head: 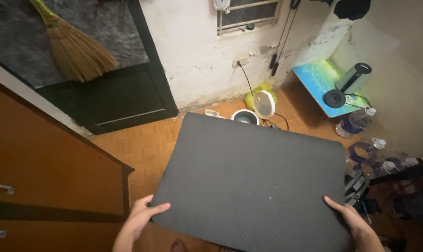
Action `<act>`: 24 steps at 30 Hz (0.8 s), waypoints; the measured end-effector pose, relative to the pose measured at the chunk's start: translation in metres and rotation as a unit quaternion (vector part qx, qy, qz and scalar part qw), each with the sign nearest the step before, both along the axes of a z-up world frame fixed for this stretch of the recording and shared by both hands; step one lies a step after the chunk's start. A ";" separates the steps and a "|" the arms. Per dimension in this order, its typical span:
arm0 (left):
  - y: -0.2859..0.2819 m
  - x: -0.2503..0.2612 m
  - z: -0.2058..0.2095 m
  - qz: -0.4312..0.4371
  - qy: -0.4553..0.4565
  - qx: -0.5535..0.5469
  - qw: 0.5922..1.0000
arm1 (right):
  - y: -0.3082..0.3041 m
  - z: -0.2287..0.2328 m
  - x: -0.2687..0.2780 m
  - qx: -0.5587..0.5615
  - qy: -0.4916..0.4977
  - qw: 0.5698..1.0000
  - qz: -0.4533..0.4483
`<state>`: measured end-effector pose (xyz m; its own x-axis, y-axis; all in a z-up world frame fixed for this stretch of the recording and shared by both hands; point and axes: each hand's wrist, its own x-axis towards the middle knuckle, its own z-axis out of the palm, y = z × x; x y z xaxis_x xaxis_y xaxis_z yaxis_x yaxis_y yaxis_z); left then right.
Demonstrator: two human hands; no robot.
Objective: The person unpacks a brown paper bag and a red plastic bag, removing various items including a black pouch, a white plastic bag, and a small black object. The person places items on a cabinet and a chair, then moves a black mat.
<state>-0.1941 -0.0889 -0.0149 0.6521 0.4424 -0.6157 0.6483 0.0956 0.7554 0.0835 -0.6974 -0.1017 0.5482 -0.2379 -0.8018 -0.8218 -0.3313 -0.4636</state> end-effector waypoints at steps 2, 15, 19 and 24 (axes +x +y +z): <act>-0.001 0.001 -0.017 0.012 0.009 -0.040 0.999 | 0.003 -0.002 -0.001 -0.011 0.016 1.000 0.014; -0.041 -0.007 -0.110 0.372 -0.215 -0.245 0.869 | 0.019 -0.019 -0.011 0.109 0.060 0.992 -0.031; -0.058 -0.012 -0.104 0.398 -0.213 -0.317 0.834 | 0.015 -0.032 -0.008 0.022 0.090 0.995 -0.030; -0.062 -0.010 -0.090 0.375 -0.158 -0.353 0.842 | 0.012 -0.028 -0.012 0.105 0.096 0.988 -0.053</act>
